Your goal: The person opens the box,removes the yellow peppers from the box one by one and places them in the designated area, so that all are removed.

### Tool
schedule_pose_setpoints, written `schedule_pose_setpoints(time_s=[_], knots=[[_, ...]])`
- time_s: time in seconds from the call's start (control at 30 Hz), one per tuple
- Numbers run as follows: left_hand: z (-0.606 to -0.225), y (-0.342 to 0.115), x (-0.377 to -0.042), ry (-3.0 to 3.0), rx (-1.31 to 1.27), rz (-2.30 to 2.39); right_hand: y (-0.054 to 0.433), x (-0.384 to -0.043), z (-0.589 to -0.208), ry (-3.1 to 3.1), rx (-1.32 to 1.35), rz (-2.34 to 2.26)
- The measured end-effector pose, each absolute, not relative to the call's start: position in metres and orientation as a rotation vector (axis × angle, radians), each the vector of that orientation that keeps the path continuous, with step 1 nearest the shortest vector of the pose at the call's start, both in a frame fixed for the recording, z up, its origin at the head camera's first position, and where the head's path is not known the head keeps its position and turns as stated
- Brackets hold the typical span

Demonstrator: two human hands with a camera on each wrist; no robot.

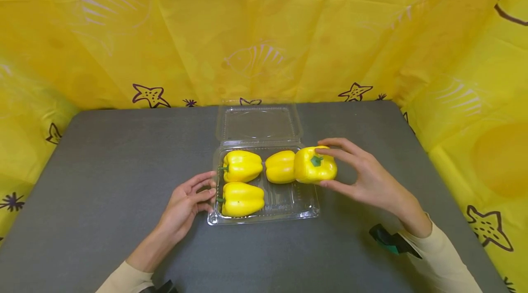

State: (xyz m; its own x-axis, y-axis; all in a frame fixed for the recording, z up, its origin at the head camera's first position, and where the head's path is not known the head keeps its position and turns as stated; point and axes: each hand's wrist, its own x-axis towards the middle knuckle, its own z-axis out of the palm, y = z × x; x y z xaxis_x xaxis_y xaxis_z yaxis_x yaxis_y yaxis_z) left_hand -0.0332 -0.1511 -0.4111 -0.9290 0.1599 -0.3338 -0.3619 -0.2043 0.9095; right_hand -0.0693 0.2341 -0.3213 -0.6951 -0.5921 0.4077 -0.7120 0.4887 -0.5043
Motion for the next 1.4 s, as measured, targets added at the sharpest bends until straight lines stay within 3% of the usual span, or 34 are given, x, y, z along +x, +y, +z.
schedule_pose_setpoints(time_s=[1.4], knots=[[-0.409,-0.149,-0.035,1.76,-0.292,2.166,0.273,-0.11,-0.344,-2.655,0.869,0.968]])
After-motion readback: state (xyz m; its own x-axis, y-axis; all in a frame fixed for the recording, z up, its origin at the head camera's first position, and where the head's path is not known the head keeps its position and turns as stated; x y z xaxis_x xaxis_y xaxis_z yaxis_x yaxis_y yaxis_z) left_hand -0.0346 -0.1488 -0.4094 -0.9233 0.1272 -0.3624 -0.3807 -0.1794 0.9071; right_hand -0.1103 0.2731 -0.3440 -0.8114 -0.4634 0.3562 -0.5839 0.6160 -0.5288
